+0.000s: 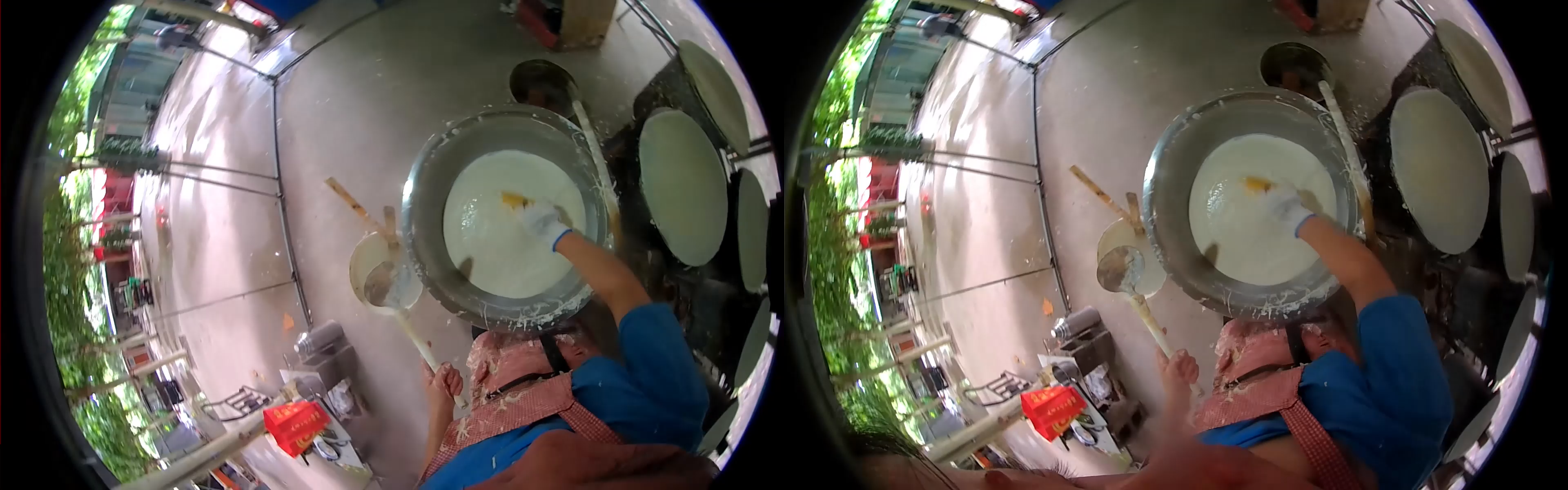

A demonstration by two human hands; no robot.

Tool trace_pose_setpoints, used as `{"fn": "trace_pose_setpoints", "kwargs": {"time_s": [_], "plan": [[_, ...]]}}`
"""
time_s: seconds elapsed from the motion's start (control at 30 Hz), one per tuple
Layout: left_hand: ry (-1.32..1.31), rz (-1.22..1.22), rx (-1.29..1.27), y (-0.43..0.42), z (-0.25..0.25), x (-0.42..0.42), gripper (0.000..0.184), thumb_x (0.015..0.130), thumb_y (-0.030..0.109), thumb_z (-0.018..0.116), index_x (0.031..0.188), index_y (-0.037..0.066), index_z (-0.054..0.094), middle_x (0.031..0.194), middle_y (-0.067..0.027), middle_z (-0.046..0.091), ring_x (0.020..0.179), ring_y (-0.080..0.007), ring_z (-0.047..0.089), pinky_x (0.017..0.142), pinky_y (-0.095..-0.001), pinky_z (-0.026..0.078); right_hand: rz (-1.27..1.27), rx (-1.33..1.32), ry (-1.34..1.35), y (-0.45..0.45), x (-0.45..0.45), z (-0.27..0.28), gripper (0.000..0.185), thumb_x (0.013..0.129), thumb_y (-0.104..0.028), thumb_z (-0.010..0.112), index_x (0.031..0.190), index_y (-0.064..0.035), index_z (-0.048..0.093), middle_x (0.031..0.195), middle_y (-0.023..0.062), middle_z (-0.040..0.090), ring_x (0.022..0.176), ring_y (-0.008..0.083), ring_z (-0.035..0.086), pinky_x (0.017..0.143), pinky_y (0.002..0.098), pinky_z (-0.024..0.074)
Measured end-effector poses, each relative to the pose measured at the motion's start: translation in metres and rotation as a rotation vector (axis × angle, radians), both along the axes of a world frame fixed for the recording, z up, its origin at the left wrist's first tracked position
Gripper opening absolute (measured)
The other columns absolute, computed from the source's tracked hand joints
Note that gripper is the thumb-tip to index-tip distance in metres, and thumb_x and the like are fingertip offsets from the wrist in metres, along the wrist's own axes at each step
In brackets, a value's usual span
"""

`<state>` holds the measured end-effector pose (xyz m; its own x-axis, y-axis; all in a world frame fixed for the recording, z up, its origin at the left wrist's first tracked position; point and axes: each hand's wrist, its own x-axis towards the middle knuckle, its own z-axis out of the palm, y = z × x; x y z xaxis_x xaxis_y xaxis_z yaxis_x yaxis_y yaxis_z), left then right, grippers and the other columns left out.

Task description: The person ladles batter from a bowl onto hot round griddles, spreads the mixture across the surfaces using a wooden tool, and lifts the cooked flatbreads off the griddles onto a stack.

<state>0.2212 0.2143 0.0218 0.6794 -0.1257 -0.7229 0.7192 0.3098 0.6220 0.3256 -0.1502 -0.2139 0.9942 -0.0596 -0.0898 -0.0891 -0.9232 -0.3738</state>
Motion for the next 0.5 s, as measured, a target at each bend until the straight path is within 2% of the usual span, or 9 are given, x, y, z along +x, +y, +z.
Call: {"fn": "trace_pose_setpoints", "kwargs": {"time_s": [0.07, 0.1, 0.13, 0.2, 0.23, 0.33, 0.43, 0.5], "plan": [[0.003, 0.018, -0.024, 0.001, 0.008, -0.008, 0.064, 0.085, 0.003, 0.050, 0.140, 0.020, 0.021, 0.055, 0.0003, 0.029, 0.038, -0.0093, 0.029, 0.034, -0.0228, 0.024, 0.079, 0.069, -0.102, 0.005, -0.036, -0.051, 0.023, 0.085, -0.026, 0.045, 0.085, -0.0088, 0.060, 0.076, 0.0157, 0.063, 0.063, 0.0300, 0.062, 0.063, 0.0432, 0.0494], [-0.014, 0.009, -0.024, 0.007, 0.010, -0.008, 0.064, 0.085, 0.004, 0.049, 0.140, 0.020, 0.021, 0.055, 0.0003, 0.029, 0.038, -0.0093, 0.029, 0.033, -0.0228, 0.025, 0.117, 0.002, -0.086, 0.002, -0.026, -0.041, 0.023, 0.086, -0.026, 0.044, 0.084, -0.0093, 0.059, 0.074, 0.0154, 0.062, 0.063, 0.0298, 0.062, 0.062, 0.0439, 0.0490], [-0.028, 0.002, -0.028, 0.012, 0.009, -0.011, 0.064, 0.085, 0.004, 0.049, 0.140, 0.020, 0.021, 0.054, 0.0003, 0.029, 0.038, -0.0093, 0.029, 0.033, -0.0228, 0.025, 0.137, -0.077, -0.017, -0.003, -0.022, 0.005, 0.024, 0.086, -0.027, 0.045, 0.088, -0.0088, 0.060, 0.076, 0.0159, 0.063, 0.066, 0.0310, 0.062, 0.063, 0.0440, 0.0488], [-0.037, -0.010, -0.048, 0.026, 0.010, -0.020, 0.064, 0.086, 0.004, 0.049, 0.140, 0.021, 0.021, 0.054, 0.0004, 0.029, 0.037, -0.0093, 0.029, 0.032, -0.0229, 0.025, 0.164, -0.263, 0.119, -0.010, -0.003, 0.141, 0.027, 0.086, -0.029, 0.046, 0.095, -0.0078, 0.060, 0.081, 0.0169, 0.064, 0.073, 0.0332, 0.063, 0.066, 0.0443, 0.0483], [-0.048, -0.018, -0.072, 0.034, 0.009, -0.019, 0.064, 0.086, 0.004, 0.049, 0.140, 0.021, 0.021, 0.054, 0.0004, 0.029, 0.037, -0.0093, 0.029, 0.032, -0.0229, 0.025, 0.179, -0.330, 0.117, -0.018, 0.011, 0.181, 0.029, 0.086, -0.030, 0.047, 0.098, -0.0073, 0.061, 0.083, 0.0174, 0.064, 0.076, 0.0343, 0.063, 0.067, 0.0445, 0.0481], [-0.068, -0.051, -0.130, 0.058, 0.008, -0.013, 0.063, 0.086, 0.003, 0.048, 0.140, 0.022, 0.020, 0.053, 0.0004, 0.029, 0.037, -0.0093, 0.029, 0.031, -0.0230, 0.026, 0.055, -0.257, -0.332, -0.024, 0.023, 0.184, 0.027, 0.085, -0.026, 0.052, 0.101, -0.0057, 0.060, 0.082, 0.0183, 0.064, 0.075, 0.0362, 0.062, 0.068, 0.0427, 0.0484], [-0.095, -0.049, -0.155, 0.087, 0.013, -0.014, 0.064, 0.086, 0.003, 0.047, 0.140, 0.023, 0.020, 0.053, 0.0005, 0.029, 0.036, -0.0091, 0.029, 0.031, -0.0231, 0.026, -0.159, 0.212, -0.470, 0.050, 0.016, 0.202, 0.024, 0.083, -0.022, 0.059, 0.098, -0.0031, 0.057, 0.081, 0.0181, 0.063, 0.075, 0.0357, 0.062, 0.067, 0.0419, 0.0483], [-0.106, -0.016, -0.128, 0.114, 0.020, -0.022, 0.063, 0.086, 0.003, 0.046, 0.140, 0.023, 0.019, 0.053, 0.0005, 0.029, 0.036, -0.0090, 0.029, 0.031, -0.0230, 0.026, -0.149, 0.271, -0.372, 0.114, 0.020, 0.205, 0.025, 0.083, -0.021, 0.060, 0.100, -0.0033, 0.056, 0.082, 0.0185, 0.063, 0.075, 0.0356, 0.061, 0.067, 0.0420, 0.0482]]}}
